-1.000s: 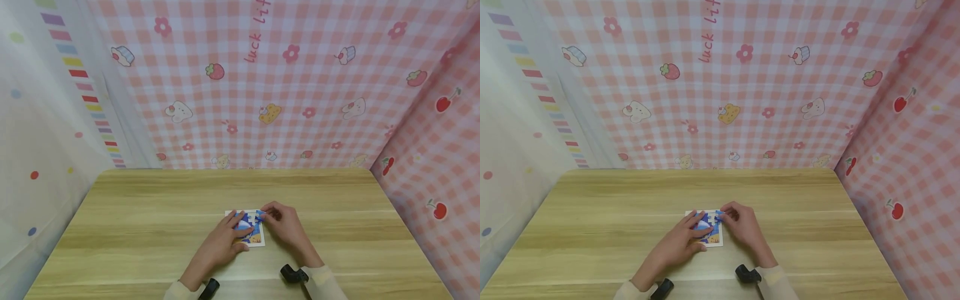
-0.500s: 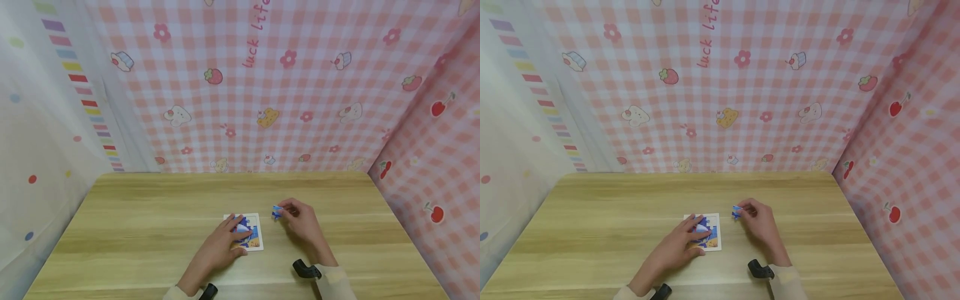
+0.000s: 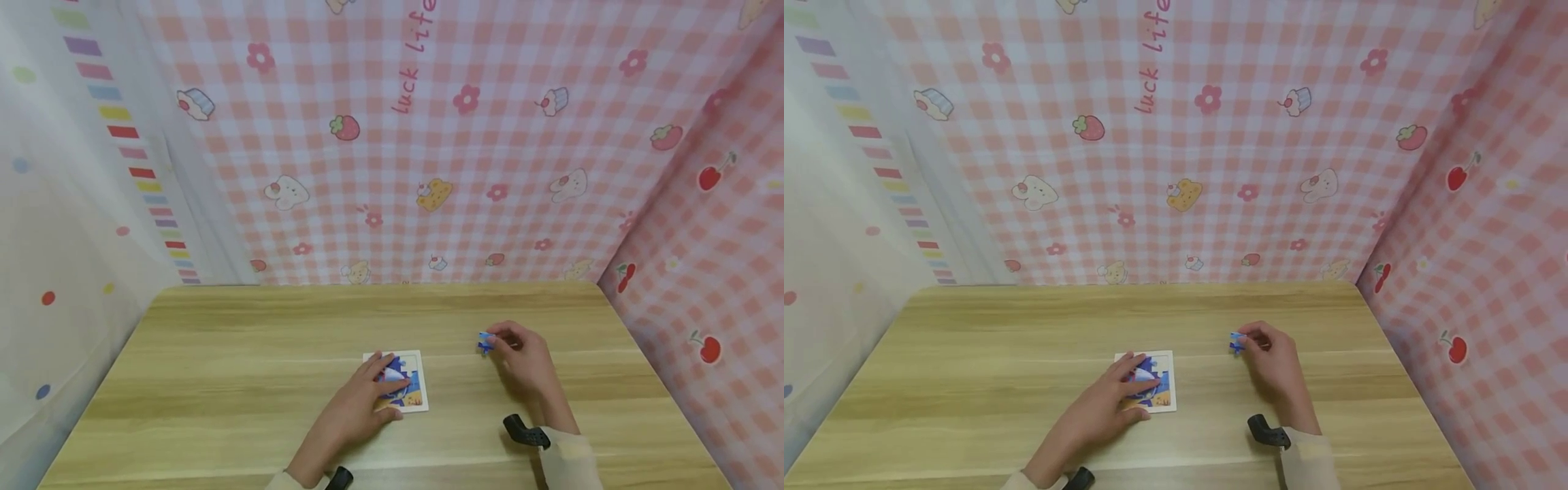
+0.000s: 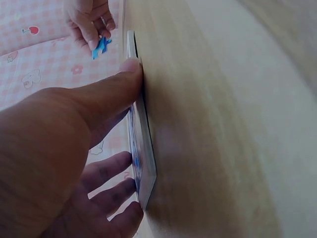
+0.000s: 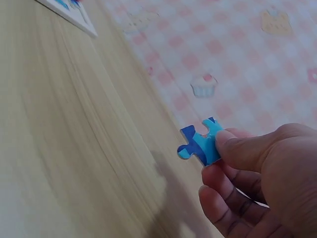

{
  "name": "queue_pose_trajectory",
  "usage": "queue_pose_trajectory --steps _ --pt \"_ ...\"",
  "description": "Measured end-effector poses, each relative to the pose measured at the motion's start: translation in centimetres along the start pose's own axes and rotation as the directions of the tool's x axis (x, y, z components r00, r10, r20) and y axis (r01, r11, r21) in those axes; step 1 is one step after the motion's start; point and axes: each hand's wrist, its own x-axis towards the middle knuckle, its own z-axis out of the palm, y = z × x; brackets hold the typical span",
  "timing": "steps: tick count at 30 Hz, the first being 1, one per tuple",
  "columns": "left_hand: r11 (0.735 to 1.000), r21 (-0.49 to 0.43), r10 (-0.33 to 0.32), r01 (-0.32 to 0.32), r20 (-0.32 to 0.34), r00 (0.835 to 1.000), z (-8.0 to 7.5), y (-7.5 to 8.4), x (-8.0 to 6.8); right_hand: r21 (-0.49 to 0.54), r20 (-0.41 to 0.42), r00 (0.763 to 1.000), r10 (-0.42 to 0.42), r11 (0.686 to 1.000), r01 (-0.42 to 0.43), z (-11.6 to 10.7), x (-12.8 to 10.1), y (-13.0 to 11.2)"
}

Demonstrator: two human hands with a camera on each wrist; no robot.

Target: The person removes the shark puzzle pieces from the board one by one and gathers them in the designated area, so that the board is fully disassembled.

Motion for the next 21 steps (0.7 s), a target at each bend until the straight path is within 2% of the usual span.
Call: queue_pose_trajectory --steps 7,14,21 --pt "0.999 -0.035 -0.005 0.006 0.016 1.000 -0.3 -0.1 -0.2 -0.039 0.001 1.000 0.026 0.999 -0.026 -1.7 -0.2 1.7" --pt "1.000 -0.024 -0.005 0.005 0.023 1.000 -0.6 -0.3 -0.1 -0.124 -0.018 1.000 -0.008 0.992 0.005 -2.6 -0.2 2.4" --pt "1.000 -0.014 -0.012 0.012 0.016 1.000 -0.8 -0.1 -0.1 -0.215 -0.054 0.997 -0.050 0.976 0.038 -2.5 -0.1 2.9"
